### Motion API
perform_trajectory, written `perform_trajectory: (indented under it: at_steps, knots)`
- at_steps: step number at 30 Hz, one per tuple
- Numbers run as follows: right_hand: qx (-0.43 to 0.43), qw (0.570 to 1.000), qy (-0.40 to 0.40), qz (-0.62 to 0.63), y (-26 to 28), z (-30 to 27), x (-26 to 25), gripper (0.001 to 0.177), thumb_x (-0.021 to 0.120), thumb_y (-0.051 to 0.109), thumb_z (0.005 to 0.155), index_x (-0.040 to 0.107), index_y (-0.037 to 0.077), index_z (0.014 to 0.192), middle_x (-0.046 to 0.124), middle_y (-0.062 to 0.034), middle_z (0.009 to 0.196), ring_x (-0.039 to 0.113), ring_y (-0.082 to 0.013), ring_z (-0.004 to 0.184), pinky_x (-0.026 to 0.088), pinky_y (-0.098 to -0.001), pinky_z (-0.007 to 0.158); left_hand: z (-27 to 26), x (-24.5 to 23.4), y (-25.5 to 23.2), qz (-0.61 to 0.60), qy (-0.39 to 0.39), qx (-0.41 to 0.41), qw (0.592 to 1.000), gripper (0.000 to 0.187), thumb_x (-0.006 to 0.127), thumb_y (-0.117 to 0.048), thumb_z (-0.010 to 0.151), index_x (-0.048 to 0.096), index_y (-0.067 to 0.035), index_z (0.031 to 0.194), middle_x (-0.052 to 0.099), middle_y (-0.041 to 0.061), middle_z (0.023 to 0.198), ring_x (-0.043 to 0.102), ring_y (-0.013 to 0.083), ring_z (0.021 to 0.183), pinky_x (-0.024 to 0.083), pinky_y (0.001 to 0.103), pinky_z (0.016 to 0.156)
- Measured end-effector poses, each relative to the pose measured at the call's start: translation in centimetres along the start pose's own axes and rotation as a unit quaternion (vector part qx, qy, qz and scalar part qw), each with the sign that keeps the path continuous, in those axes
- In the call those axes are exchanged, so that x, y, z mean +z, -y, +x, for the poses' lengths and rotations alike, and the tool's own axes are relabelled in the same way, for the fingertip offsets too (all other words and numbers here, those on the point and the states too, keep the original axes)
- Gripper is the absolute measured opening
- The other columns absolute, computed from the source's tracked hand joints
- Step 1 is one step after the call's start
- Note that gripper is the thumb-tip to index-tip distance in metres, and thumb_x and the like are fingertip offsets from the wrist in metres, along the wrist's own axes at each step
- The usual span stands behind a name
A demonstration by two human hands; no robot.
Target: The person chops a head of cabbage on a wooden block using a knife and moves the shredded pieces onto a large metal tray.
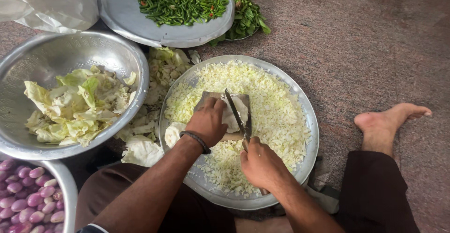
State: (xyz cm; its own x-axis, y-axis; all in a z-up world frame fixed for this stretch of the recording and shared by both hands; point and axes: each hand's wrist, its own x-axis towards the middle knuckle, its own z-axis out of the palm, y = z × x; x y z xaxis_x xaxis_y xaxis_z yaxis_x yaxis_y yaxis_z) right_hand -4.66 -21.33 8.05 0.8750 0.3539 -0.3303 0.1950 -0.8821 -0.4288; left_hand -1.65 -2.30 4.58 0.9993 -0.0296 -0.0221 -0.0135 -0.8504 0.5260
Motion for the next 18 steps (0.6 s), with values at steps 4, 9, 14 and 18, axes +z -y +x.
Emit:
perform_trajectory:
  at_steps: [4,9,14,18]
  knots:
    - [0.012,0.999,0.042,0.004,1.9,2.5,-0.3,0.034,0.054,0.022,0.098,0.053,-0.01,0.111,0.071,-0.0298,0.085,0.076,-0.0412,0.078,0.062,-0.0481,0.068,-0.1,-0.7,-0.7,0.009,0.039,-0.03,0.999,0.055,0.077,-0.018,0.084,0.052,-0.004,0.131,0.052,0.022,0.134,0.066,0.04,0.11,0.057,0.045,0.094]
    - [0.049,0.989,0.138,0.015,-1.3,1.6,0.5,0.034,0.05,0.017,0.098,0.047,-0.013,0.115,0.073,-0.0287,0.082,0.078,-0.0419,0.073,0.063,-0.0491,0.066,0.3,-0.7,-0.5,0.01,0.038,-0.036,0.999,0.054,0.079,-0.019,0.083,0.054,-0.005,0.128,0.053,0.021,0.134,0.066,0.0397,0.11,0.056,0.045,0.095]
    - [-0.195,0.948,0.065,-0.243,-3.1,4.1,6.5,0.036,0.059,0.007,0.087,0.048,-0.018,0.11,0.071,-0.0281,0.079,0.074,-0.0402,0.075,0.061,-0.0501,0.067,0.7,-0.1,0.5,-0.004,-0.007,0.013,1.0,0.053,0.082,-0.019,0.077,0.057,-0.006,0.123,0.058,0.02,0.128,0.065,0.0409,0.111,0.054,0.047,0.095]
    - [-0.047,0.995,-0.064,-0.055,-3.0,3.9,8.4,0.048,0.057,0.005,0.085,0.041,-0.024,0.119,0.07,-0.0324,0.079,0.074,-0.0442,0.075,0.062,-0.0494,0.067,0.0,0.3,0.7,-0.011,-0.013,0.01,1.0,0.053,0.082,-0.019,0.078,0.056,-0.007,0.123,0.057,0.02,0.129,0.065,0.0408,0.109,0.054,0.047,0.094]
